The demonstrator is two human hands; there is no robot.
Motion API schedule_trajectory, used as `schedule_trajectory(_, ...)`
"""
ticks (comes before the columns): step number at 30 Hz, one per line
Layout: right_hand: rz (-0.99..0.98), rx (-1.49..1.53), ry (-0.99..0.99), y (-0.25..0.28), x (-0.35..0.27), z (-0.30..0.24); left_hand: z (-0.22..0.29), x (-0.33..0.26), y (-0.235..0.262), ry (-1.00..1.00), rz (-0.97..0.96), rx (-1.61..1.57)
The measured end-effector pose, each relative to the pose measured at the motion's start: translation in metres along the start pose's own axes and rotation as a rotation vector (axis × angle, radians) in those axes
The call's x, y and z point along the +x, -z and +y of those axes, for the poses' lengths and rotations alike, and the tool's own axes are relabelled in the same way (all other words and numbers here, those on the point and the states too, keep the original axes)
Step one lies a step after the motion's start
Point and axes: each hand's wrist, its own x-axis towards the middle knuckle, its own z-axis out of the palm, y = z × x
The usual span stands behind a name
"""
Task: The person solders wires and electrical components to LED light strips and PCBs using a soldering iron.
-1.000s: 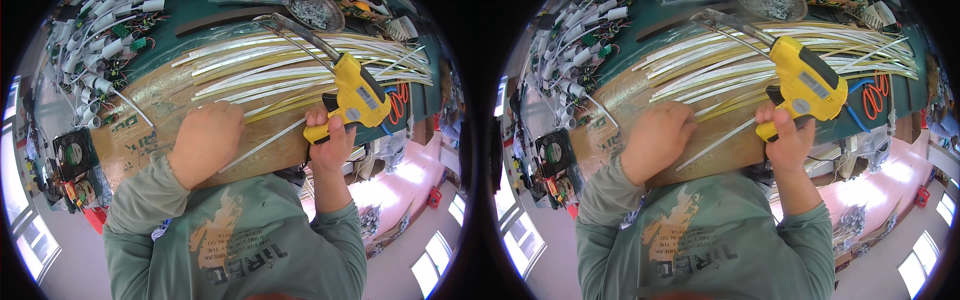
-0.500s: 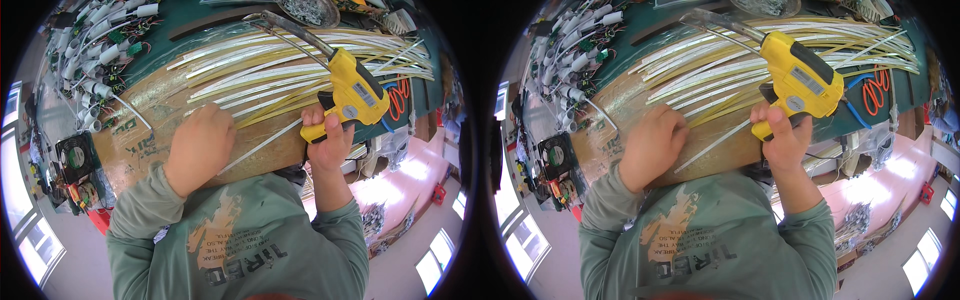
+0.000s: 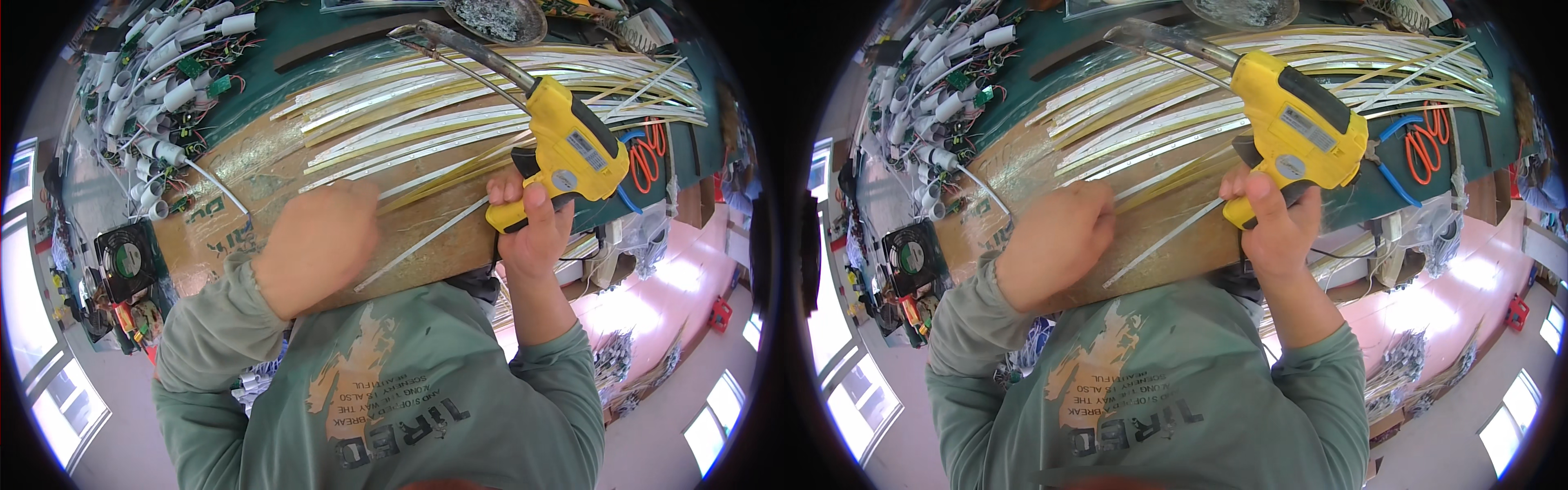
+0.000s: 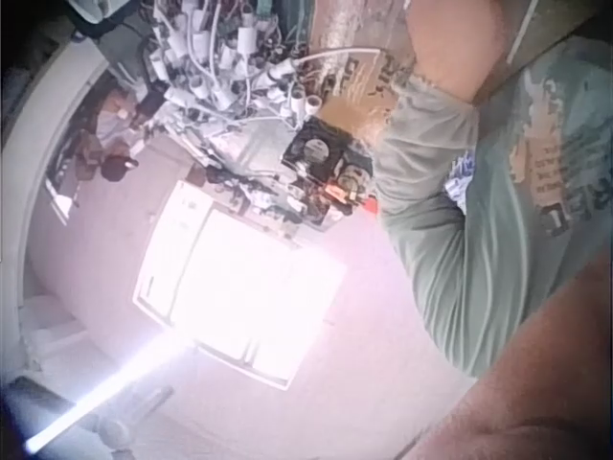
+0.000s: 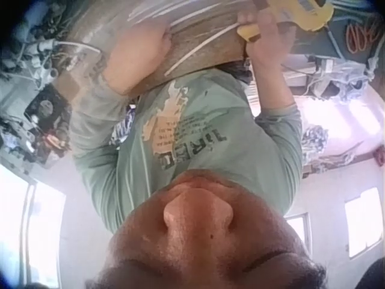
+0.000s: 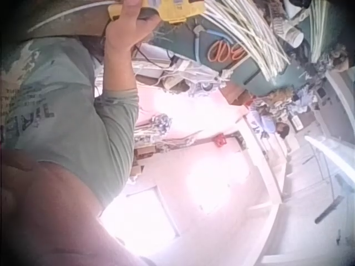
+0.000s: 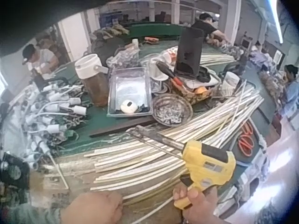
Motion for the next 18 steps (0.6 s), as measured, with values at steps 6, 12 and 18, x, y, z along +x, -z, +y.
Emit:
schedule_trajectory(6,0.051,0.062,0.020,0.002,-0.002,0.001,-0.021,0.007,0.017,0.043,-0.124,-0.279)
schedule_trajectory(12,0.086,0.106,0.141,0.010,0.004,-0.002,-0.026,0.012,0.033,-0.233,0.456,0.173)
schedule_trajectory(18,0.033,-0.041,0.158,0.005,0.007,-0.004,-0.043,0.005,-0.010,-0.493,0.427,0.495)
